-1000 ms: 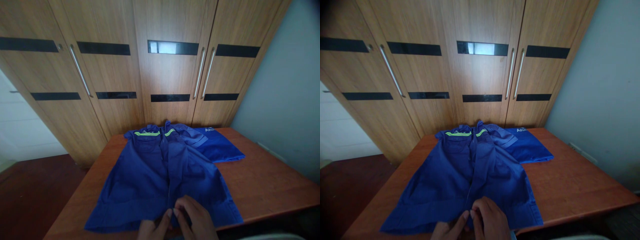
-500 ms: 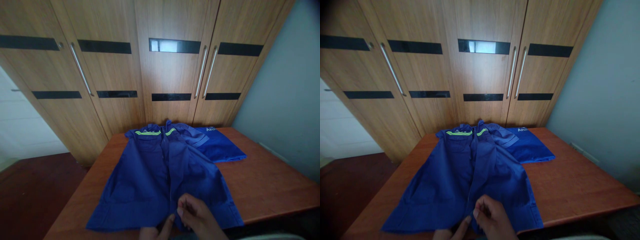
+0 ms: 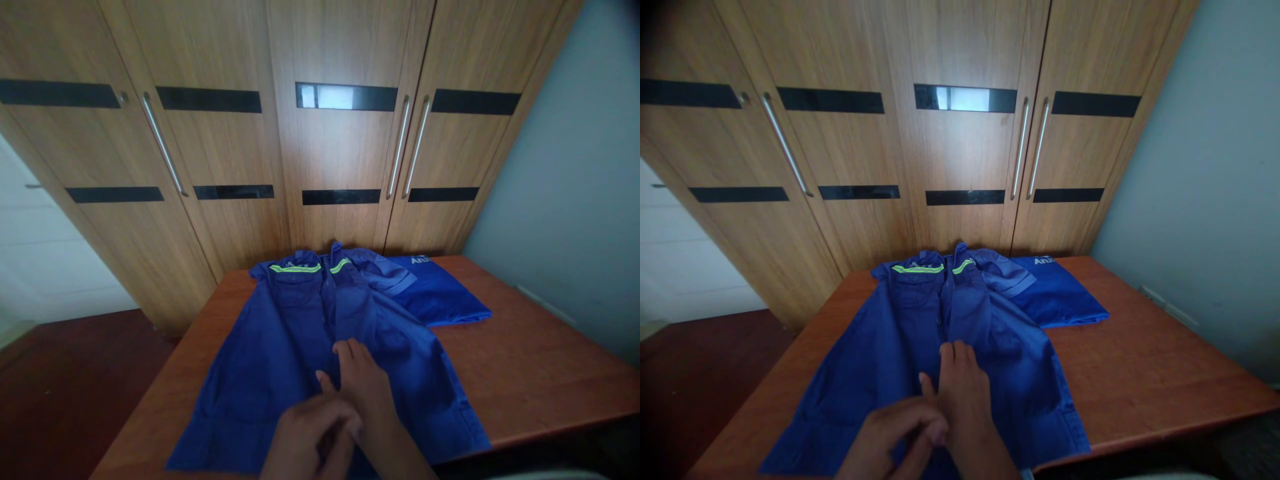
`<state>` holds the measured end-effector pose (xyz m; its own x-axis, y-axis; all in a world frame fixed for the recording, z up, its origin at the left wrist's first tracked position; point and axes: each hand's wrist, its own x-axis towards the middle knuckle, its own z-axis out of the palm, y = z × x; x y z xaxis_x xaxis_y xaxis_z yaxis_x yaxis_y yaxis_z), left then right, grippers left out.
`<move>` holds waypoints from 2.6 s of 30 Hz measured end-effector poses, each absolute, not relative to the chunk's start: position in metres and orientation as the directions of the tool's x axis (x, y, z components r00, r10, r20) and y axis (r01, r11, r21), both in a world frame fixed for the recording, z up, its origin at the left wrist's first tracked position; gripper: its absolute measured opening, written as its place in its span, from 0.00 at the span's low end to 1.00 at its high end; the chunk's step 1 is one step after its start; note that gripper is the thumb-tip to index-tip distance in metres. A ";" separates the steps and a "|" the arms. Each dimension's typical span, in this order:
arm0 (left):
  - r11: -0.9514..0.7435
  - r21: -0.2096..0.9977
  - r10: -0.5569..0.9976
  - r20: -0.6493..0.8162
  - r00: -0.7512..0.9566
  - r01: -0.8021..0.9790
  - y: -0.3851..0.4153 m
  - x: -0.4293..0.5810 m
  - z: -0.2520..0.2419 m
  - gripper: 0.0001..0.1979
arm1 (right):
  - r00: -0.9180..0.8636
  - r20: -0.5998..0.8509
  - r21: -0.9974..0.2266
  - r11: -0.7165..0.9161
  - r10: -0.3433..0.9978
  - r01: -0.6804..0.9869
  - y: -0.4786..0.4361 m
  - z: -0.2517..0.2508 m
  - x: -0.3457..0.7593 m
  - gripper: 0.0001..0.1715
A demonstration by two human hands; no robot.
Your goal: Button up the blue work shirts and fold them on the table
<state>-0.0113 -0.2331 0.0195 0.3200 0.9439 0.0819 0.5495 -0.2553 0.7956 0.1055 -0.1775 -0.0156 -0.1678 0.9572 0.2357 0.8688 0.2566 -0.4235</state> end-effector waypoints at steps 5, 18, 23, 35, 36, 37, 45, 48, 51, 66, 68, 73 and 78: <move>-0.173 0.555 0.984 0.138 0.116 0.814 -0.186 -0.016 0.005 0.12 | -0.127 0.155 -0.338 0.173 0.980 0.925 -0.173 -0.028 0.096 0.10; -0.094 0.530 0.994 -0.002 0.112 0.843 -0.167 -0.022 -0.043 0.06 | -0.036 0.099 -0.810 0.102 0.994 0.578 -0.174 -0.064 0.137 0.09; -0.135 0.697 0.990 0.068 0.123 0.705 -0.168 -0.023 -0.037 0.09 | 0.010 0.024 -0.974 0.021 1.000 0.227 -0.173 -0.063 0.136 0.16; -0.122 0.889 0.992 0.093 0.086 0.441 -0.170 -0.022 -0.040 0.08 | 0.035 0.015 -0.991 0.010 0.999 0.136 -0.170 -0.054 0.127 0.20; -0.120 0.888 0.992 0.092 0.085 0.443 -0.170 -0.022 -0.041 0.08 | 0.038 0.020 -0.990 0.014 0.999 0.140 -0.169 -0.054 0.126 0.20; -0.121 0.887 0.992 0.093 0.085 0.446 -0.170 -0.023 -0.041 0.08 | 0.041 0.024 -0.990 0.018 0.999 0.143 -0.168 -0.055 0.125 0.19; -0.155 0.887 0.988 0.131 0.084 0.435 -0.168 -0.023 -0.048 0.07 | 0.038 0.027 -0.995 0.024 0.999 0.092 -0.165 -0.056 0.115 0.18; -0.166 0.883 0.986 0.138 0.094 0.438 -0.169 -0.023 -0.048 0.07 | 0.010 0.036 -0.995 0.035 0.999 0.097 -0.166 -0.056 0.114 0.18; -0.175 0.884 0.984 0.146 0.099 0.433 -0.170 -0.023 -0.047 0.07 | -0.038 0.042 -0.992 0.046 0.998 0.114 -0.168 -0.055 0.117 0.18; -0.118 0.910 0.992 0.090 0.089 0.396 -0.170 -0.024 -0.046 0.10 | -0.173 0.213 -0.654 0.272 0.962 0.706 -0.167 -0.050 0.118 0.11; -0.118 0.909 0.992 0.094 0.079 0.401 -0.169 -0.024 -0.047 0.10 | -0.171 0.208 -0.661 0.268 0.963 0.701 -0.167 -0.047 0.119 0.10; -0.136 0.923 0.990 0.110 0.092 0.359 -0.169 -0.024 -0.048 0.08 | -0.149 0.122 -0.839 0.183 0.981 0.512 -0.161 -0.041 0.126 0.08; -0.171 0.914 0.984 0.141 0.107 0.367 -0.170 -0.024 -0.049 0.07 | -0.105 0.050 -0.942 0.081 0.993 0.325 -0.155 -0.040 0.128 0.08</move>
<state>-0.0236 -0.1699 -0.0489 0.1068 0.9842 0.1413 0.3670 -0.1711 0.9144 0.1281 -0.1554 -0.0402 -0.1046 0.9933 0.0497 0.3254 0.0814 -0.9421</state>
